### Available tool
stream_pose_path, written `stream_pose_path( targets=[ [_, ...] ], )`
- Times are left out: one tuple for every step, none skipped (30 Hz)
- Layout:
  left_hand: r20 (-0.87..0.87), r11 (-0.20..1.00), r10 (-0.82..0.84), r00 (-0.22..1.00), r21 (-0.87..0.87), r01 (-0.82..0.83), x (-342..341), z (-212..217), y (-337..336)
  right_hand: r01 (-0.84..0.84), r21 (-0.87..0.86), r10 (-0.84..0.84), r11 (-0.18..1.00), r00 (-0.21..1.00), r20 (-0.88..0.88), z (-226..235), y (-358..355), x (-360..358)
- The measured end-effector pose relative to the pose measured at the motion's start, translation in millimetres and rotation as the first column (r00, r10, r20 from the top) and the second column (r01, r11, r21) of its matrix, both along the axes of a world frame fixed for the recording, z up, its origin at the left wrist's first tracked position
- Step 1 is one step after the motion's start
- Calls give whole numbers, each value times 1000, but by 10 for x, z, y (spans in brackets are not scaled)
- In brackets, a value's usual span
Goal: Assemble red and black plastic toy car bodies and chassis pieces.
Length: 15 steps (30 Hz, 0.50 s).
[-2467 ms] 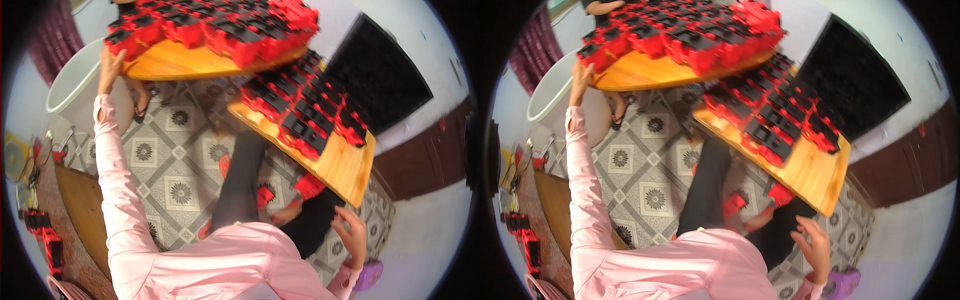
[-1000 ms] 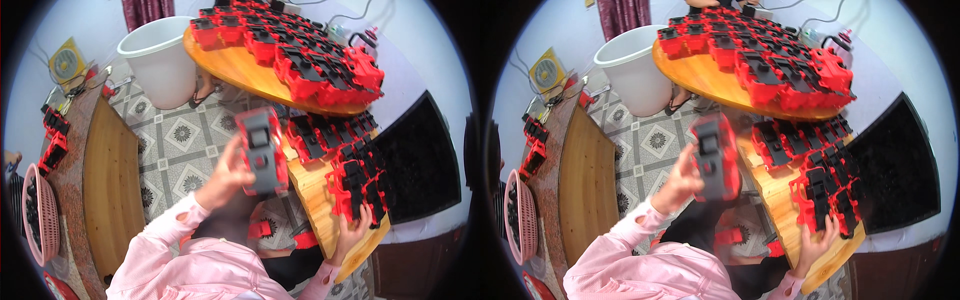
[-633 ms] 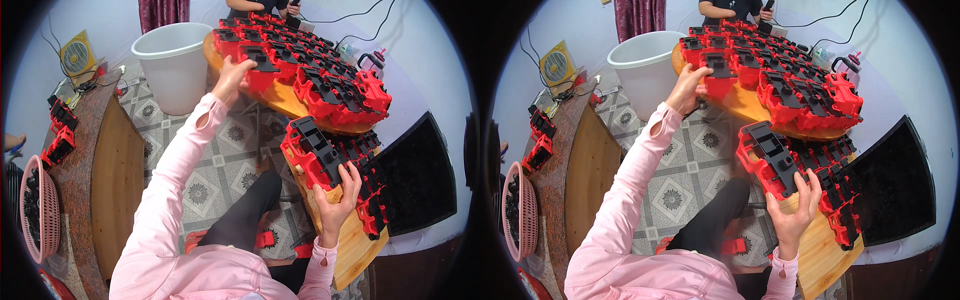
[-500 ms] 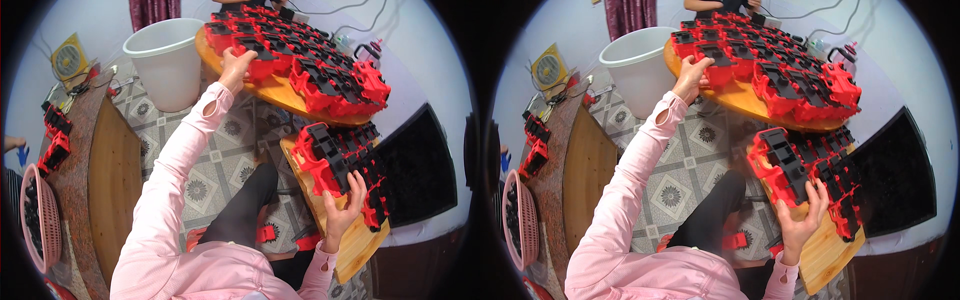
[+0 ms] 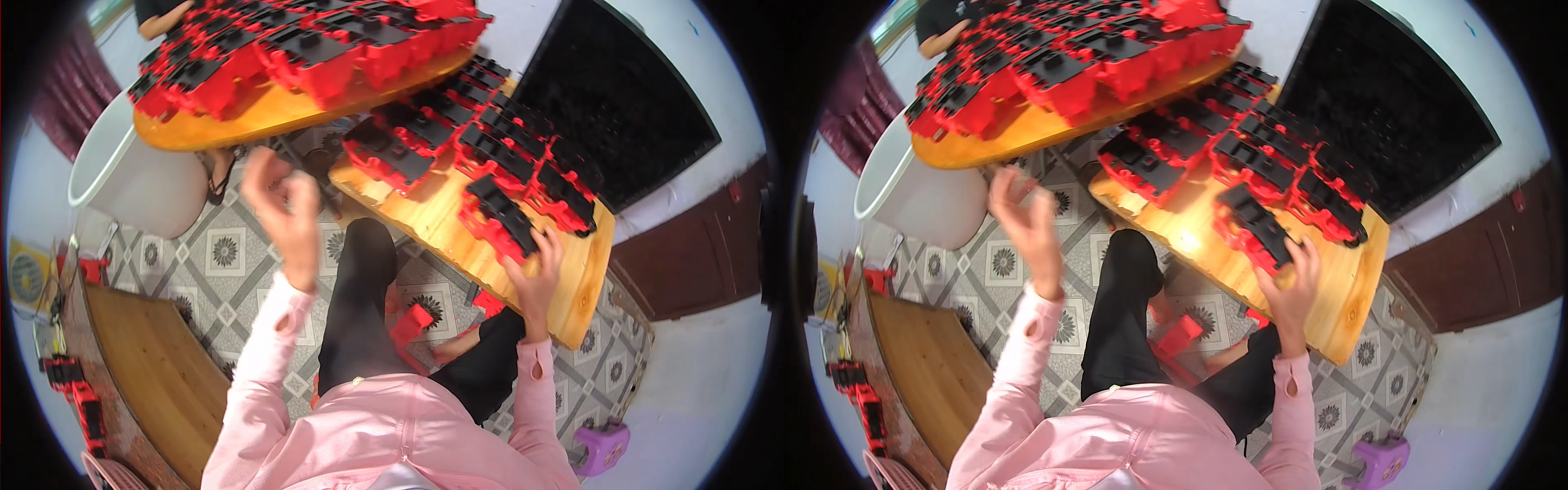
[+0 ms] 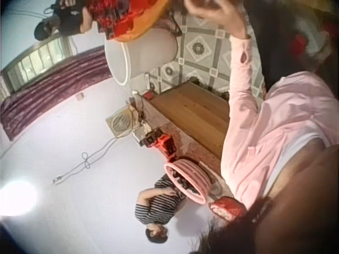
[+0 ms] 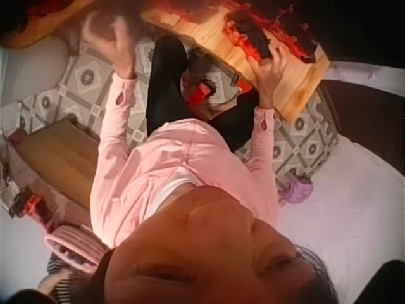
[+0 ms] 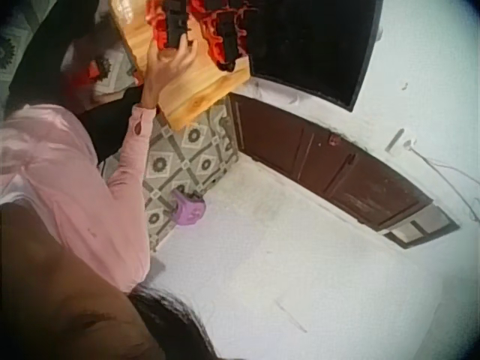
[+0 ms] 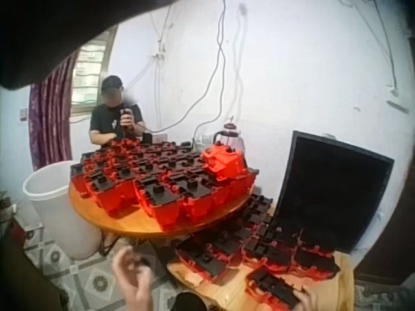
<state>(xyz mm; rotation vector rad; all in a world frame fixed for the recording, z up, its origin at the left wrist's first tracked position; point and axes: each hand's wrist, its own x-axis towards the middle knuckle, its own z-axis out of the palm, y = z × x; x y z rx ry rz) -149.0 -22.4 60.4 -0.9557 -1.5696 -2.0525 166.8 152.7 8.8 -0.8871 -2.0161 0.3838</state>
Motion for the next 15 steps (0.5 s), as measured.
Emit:
stream_pose_path(
  targets=[
    [86,990,-121,989,-65,127,341,-160,150,-26,23,26,999,1000,-1,-22,49,-44],
    [91,966,-207,974,-139,218,570,-389,313,-52,13,52,999,998,-25,-80,152,-51],
    [87,939,-264,961,-203,276,810,-536,441,-70,47,72,996,997,-35,-90,217,-92],
    [47,907,-293,955,-302,293,1029,-574,498,-67,71,69,995,997,-21,-92,268,-137],
    [34,885,-331,943,-336,323,1194,-624,532,-42,95,41,995,999,7,-96,313,-193],
    [83,856,-375,923,-351,379,1359,-639,516,-36,78,32,996,998,53,-57,299,-259],
    [14,845,-388,921,-393,362,1480,-687,534,-66,59,66,996,998,2,-35,280,-276],
    [-58,836,-401,914,-431,340,1582,-729,548,-99,45,101,994,994,-51,-6,284,-243],
    [-96,821,-438,894,-447,355,1678,-758,536,-70,48,73,996,996,-53,-1,264,-107],
    [-138,811,-468,873,-459,362,1749,-783,550,-32,114,37,993,999,-38,0,250,51],
    [-173,791,-511,842,-477,382,1832,-814,591,4,183,0,983,1000,-24,28,305,221],
    [-189,783,-556,810,-446,433,1912,-814,676,24,192,-19,981,999,-27,-9,452,404],
    [-183,739,-618,764,-466,486,2012,-809,790,156,144,-139,977,983,-122,-114,619,664],
    [-172,688,-678,715,-493,533,2093,-814,871,279,77,-258,957,943,-212,-150,709,859],
    [-173,663,-710,682,-490,566,2208,-796,997,327,-71,-330,942,869,-370,-167,854,1031]
  ],
)
